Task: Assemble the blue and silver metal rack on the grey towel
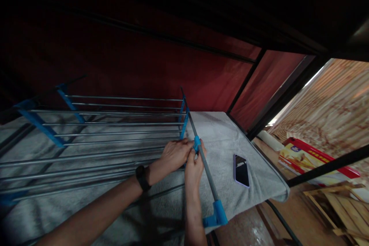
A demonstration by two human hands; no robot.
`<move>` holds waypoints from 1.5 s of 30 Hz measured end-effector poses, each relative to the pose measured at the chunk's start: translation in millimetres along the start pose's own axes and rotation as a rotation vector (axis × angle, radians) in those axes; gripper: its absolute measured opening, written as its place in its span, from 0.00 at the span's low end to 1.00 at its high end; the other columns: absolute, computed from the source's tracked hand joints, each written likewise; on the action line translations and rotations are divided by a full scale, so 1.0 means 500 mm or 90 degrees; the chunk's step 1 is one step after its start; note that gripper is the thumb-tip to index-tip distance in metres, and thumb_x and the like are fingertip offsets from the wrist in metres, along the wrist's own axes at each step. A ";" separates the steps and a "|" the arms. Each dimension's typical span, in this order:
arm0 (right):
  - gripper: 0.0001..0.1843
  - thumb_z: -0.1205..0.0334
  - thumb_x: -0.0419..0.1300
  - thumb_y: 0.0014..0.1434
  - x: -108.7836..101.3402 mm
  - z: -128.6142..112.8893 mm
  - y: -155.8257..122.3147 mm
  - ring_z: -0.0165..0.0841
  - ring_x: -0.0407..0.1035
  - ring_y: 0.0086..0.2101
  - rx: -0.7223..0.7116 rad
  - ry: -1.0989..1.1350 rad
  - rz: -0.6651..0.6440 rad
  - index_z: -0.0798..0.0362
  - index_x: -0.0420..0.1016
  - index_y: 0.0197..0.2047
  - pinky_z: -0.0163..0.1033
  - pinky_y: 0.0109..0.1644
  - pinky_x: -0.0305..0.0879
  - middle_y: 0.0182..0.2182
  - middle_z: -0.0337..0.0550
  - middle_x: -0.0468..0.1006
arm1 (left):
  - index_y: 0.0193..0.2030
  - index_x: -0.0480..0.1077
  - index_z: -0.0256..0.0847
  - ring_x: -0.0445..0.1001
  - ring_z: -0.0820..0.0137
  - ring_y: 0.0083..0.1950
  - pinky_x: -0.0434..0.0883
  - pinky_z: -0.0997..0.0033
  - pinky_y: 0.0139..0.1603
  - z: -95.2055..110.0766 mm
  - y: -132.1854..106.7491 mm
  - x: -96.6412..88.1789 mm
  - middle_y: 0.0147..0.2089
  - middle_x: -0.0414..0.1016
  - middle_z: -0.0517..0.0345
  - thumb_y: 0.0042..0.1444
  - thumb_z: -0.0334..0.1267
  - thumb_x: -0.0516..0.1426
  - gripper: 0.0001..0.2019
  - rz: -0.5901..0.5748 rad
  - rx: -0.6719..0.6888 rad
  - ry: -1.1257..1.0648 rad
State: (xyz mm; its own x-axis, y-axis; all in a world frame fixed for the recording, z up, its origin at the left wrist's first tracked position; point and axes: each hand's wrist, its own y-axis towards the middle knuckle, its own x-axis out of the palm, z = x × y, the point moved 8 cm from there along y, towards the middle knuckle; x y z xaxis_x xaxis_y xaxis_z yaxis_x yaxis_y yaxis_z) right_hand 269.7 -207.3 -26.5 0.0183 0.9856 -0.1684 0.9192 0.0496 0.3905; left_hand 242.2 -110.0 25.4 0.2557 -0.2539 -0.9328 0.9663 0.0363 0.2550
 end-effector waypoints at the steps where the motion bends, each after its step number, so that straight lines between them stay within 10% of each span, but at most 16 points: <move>1: 0.31 0.47 0.48 0.66 0.001 -0.001 0.001 0.43 0.62 0.62 0.000 0.005 0.001 0.53 0.65 0.66 0.52 0.67 0.56 0.61 0.52 0.70 | 0.48 0.71 0.45 0.78 0.64 0.41 0.69 0.67 0.39 -0.001 0.001 -0.001 0.44 0.77 0.55 0.67 0.38 0.50 0.10 -0.002 -0.004 -0.008; 45: 0.27 0.47 0.46 0.67 0.002 0.011 0.000 0.45 0.68 0.57 -0.024 -0.089 -0.001 0.55 0.74 0.57 0.52 0.62 0.62 0.50 0.55 0.79 | 0.43 0.73 0.40 0.80 0.61 0.42 0.72 0.64 0.41 0.003 0.005 -0.014 0.42 0.79 0.50 0.65 0.35 0.50 0.10 -0.025 -0.044 -0.015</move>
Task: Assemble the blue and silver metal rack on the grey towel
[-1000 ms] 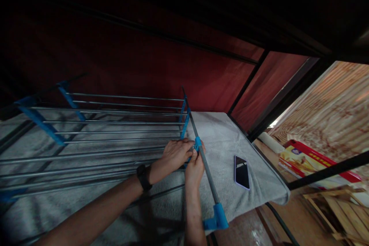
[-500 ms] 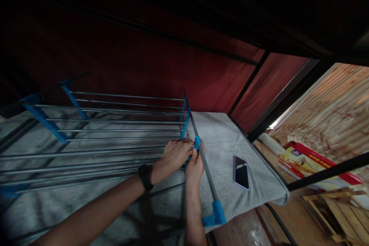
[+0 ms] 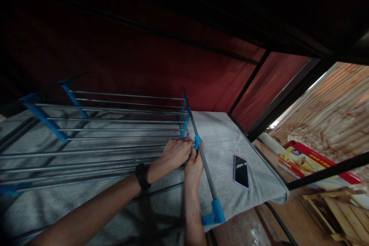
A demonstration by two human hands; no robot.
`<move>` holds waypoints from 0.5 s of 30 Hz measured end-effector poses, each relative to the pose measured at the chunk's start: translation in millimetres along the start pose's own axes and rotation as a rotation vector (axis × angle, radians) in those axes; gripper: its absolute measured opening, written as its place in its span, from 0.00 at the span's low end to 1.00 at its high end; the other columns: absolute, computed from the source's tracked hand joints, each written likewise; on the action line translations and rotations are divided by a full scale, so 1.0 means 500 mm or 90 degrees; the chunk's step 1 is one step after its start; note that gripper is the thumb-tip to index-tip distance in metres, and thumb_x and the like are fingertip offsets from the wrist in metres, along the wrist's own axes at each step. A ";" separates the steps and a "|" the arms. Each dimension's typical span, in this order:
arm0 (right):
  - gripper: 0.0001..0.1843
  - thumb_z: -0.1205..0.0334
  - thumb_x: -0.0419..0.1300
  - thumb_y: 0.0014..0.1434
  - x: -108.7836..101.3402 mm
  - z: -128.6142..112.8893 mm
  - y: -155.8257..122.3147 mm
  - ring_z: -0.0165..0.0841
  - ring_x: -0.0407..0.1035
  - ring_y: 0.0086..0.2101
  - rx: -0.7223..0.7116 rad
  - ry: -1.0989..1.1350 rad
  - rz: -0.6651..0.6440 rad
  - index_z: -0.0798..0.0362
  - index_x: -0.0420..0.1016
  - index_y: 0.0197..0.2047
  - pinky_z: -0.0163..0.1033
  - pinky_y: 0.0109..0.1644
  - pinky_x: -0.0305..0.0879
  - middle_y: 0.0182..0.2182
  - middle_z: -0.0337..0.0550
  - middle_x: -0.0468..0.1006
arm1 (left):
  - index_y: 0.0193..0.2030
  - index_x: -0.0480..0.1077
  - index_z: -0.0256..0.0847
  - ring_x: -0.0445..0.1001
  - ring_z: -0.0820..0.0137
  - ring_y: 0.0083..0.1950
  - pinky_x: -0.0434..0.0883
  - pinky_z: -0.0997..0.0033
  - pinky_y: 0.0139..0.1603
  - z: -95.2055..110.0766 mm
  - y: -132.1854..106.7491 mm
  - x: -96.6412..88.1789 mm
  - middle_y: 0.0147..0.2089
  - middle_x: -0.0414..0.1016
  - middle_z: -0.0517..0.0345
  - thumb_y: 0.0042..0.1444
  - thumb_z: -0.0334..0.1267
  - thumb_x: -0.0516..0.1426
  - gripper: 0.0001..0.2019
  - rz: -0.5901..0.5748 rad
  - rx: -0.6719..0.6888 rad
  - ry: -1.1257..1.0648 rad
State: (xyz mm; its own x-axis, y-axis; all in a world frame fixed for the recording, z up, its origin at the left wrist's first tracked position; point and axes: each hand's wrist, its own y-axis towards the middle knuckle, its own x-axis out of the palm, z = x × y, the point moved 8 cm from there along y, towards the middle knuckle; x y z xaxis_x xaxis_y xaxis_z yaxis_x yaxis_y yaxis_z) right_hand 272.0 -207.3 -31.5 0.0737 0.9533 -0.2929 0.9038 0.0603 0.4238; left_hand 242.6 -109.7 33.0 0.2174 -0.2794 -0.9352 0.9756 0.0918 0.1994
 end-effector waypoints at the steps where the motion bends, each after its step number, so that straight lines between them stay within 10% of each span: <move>1: 0.27 0.47 0.46 0.67 -0.001 -0.002 0.000 0.45 0.68 0.57 0.000 -0.002 0.001 0.55 0.74 0.57 0.52 0.62 0.62 0.50 0.55 0.79 | 0.44 0.73 0.40 0.80 0.61 0.42 0.72 0.64 0.41 0.000 -0.001 0.000 0.42 0.79 0.50 0.65 0.35 0.50 0.11 0.008 0.006 0.002; 15: 0.25 0.48 0.47 0.66 -0.002 -0.004 0.000 0.47 0.69 0.54 0.019 -0.003 0.005 0.56 0.76 0.50 0.53 0.60 0.63 0.46 0.56 0.79 | 0.42 0.73 0.40 0.80 0.60 0.43 0.73 0.62 0.44 0.002 -0.002 -0.005 0.42 0.80 0.50 0.64 0.32 0.50 0.10 0.004 0.016 -0.008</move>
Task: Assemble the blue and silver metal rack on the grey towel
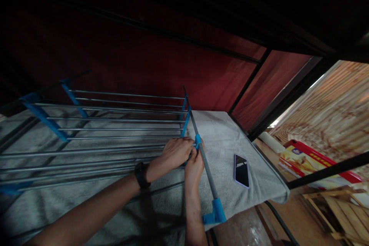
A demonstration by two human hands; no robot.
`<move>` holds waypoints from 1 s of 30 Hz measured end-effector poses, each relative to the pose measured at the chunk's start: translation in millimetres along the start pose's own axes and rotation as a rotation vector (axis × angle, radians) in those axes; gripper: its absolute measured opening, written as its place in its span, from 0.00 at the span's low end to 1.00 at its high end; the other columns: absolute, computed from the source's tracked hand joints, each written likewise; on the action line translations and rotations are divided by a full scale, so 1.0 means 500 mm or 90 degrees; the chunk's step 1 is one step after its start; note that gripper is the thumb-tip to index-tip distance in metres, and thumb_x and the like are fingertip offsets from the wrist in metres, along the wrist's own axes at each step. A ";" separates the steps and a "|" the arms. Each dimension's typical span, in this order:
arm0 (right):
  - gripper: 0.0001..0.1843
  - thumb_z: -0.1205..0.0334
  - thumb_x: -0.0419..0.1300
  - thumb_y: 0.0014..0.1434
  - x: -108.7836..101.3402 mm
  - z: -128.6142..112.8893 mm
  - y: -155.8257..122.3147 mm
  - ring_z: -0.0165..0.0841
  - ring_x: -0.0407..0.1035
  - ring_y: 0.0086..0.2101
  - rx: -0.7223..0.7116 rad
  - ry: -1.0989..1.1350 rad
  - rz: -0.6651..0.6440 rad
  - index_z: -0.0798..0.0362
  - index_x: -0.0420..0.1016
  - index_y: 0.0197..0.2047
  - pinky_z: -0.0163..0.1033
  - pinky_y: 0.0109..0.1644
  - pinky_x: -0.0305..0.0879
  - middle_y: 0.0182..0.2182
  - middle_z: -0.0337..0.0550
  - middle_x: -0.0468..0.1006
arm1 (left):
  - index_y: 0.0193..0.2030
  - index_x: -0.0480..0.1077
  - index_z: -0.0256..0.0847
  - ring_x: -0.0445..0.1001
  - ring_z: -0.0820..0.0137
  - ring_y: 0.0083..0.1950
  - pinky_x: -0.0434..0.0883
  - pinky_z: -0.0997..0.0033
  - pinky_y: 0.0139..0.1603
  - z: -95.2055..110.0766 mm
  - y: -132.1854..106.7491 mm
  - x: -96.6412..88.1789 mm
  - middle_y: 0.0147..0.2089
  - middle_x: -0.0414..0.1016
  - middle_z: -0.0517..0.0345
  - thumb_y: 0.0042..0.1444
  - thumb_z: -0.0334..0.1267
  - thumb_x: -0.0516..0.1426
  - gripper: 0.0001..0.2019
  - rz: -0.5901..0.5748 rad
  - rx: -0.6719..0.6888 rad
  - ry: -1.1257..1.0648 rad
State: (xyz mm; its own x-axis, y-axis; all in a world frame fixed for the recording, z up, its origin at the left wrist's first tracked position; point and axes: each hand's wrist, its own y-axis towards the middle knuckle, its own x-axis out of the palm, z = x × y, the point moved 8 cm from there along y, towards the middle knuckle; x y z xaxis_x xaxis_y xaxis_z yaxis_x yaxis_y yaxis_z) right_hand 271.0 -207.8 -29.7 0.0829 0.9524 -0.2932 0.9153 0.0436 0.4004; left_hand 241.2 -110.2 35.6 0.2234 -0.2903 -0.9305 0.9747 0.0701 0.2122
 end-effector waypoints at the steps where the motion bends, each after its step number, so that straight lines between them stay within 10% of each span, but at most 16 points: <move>1: 0.25 0.48 0.47 0.66 0.000 0.000 0.000 0.47 0.69 0.54 -0.003 -0.001 0.002 0.55 0.76 0.50 0.53 0.59 0.63 0.46 0.56 0.79 | 0.42 0.73 0.40 0.80 0.60 0.43 0.73 0.62 0.44 0.000 0.000 0.000 0.42 0.80 0.50 0.64 0.33 0.50 0.10 -0.003 -0.001 0.000; 30: 0.27 0.49 0.47 0.66 0.000 0.007 -0.001 0.46 0.69 0.55 -0.026 0.002 0.006 0.57 0.75 0.55 0.53 0.61 0.62 0.49 0.56 0.78 | 0.41 0.74 0.38 0.79 0.59 0.46 0.73 0.63 0.48 0.010 0.000 -0.016 0.42 0.80 0.48 0.64 0.32 0.49 0.11 -0.084 -0.027 -0.035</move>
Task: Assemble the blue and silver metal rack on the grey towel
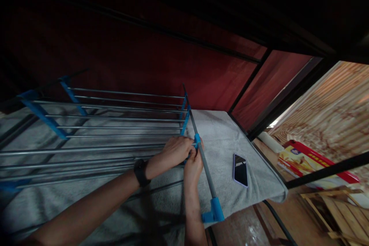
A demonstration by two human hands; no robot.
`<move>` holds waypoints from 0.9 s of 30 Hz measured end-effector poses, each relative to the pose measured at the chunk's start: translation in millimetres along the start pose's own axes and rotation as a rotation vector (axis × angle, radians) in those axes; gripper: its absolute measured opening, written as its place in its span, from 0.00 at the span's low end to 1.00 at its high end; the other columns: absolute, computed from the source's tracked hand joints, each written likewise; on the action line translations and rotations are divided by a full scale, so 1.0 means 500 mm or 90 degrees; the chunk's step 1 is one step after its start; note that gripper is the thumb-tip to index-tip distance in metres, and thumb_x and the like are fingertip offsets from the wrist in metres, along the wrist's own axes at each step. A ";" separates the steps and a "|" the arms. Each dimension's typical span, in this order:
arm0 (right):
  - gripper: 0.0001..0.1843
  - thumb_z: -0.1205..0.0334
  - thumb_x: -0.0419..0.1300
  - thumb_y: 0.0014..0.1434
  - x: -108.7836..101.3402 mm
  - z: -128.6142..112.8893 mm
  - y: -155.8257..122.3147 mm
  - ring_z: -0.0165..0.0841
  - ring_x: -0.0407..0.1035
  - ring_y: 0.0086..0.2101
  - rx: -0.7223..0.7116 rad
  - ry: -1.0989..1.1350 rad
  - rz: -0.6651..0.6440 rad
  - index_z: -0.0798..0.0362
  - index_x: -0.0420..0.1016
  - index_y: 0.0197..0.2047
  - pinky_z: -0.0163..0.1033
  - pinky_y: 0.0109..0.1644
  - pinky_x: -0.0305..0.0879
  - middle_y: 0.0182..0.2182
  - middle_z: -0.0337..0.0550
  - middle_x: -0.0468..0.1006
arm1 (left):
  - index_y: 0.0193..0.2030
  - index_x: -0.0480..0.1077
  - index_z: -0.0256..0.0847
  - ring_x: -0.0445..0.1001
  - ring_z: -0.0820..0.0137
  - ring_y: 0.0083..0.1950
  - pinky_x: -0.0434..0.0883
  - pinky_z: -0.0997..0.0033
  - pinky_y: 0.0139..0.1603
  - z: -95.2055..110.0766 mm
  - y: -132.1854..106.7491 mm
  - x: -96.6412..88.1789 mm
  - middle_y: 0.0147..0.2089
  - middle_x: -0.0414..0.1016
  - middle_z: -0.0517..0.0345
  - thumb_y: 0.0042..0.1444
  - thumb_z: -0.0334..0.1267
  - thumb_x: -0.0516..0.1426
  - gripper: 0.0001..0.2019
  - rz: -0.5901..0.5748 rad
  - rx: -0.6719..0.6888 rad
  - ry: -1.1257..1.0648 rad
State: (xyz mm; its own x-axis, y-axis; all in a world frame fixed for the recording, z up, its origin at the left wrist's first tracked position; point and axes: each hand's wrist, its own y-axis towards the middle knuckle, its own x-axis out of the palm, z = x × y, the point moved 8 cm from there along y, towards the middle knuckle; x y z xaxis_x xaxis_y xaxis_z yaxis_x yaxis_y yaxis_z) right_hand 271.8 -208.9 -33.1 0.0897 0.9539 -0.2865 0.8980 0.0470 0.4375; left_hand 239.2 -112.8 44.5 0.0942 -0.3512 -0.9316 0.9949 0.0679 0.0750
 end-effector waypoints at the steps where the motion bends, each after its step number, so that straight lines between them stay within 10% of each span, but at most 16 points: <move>1: 0.26 0.49 0.47 0.66 0.000 -0.002 0.000 0.46 0.69 0.55 0.001 0.004 -0.002 0.56 0.75 0.55 0.53 0.60 0.63 0.49 0.55 0.79 | 0.41 0.74 0.37 0.79 0.59 0.47 0.73 0.62 0.49 0.005 -0.003 -0.004 0.42 0.80 0.47 0.64 0.31 0.49 0.11 -0.002 -0.001 0.001; 27: 0.33 0.57 0.54 0.59 0.029 0.016 -0.032 0.43 0.61 0.62 0.013 0.157 -0.022 0.55 0.59 0.67 0.54 0.67 0.56 0.61 0.56 0.68 | 0.48 0.69 0.39 0.78 0.61 0.47 0.72 0.64 0.47 0.003 -0.030 0.000 0.46 0.78 0.50 0.66 0.32 0.48 0.10 0.043 0.059 -0.007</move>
State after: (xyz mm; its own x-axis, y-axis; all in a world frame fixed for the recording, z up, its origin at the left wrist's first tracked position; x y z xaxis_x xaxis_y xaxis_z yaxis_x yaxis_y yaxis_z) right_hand 262.4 -198.0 -51.0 -0.0461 0.9954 -0.0835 0.9075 0.0767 0.4130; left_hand 224.2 -115.3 44.0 0.1614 -0.3588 -0.9193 0.9853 0.0061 0.1706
